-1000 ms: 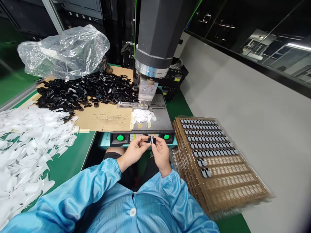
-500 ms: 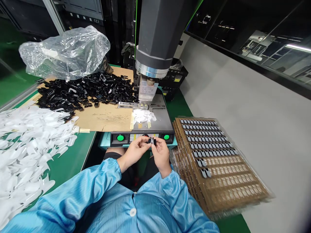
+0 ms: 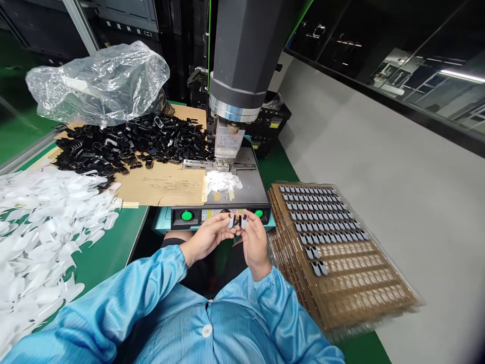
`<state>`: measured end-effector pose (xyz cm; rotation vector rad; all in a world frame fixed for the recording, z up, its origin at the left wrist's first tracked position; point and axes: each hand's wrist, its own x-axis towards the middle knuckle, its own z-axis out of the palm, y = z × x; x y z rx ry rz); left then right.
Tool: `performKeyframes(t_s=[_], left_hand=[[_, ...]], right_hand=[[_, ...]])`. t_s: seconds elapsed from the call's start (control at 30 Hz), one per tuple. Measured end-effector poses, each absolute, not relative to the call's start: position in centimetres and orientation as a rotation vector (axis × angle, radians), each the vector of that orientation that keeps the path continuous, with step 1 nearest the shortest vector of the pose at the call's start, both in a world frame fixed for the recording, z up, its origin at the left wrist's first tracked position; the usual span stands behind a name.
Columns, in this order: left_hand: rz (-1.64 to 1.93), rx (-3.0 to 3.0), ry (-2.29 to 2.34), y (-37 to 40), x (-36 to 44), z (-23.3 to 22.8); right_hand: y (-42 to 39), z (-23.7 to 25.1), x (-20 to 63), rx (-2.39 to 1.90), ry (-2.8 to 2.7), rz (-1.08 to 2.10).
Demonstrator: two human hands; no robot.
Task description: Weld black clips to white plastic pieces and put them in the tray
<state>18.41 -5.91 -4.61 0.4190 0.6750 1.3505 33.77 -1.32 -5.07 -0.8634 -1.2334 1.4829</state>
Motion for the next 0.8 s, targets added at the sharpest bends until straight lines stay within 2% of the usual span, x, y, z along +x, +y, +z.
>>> performKeyframes(t_s=[0.5,0.67,0.8], left_hand=[[1.307,0.379,0.531,-5.9,18.3,-5.1],[1.312,0.393,0.551,-5.9,18.3,-5.0],[1.386,0.467,0.705,-5.8,18.4,-5.0]], right_hand=[[-1.9,-3.8,33.5,-0.821,-1.183,1.604],[-1.8,-4.3,33.5,-0.825,-1.197,1.582],[-1.6,-5.6,33.8,-0.836,-1.301,1.443]])
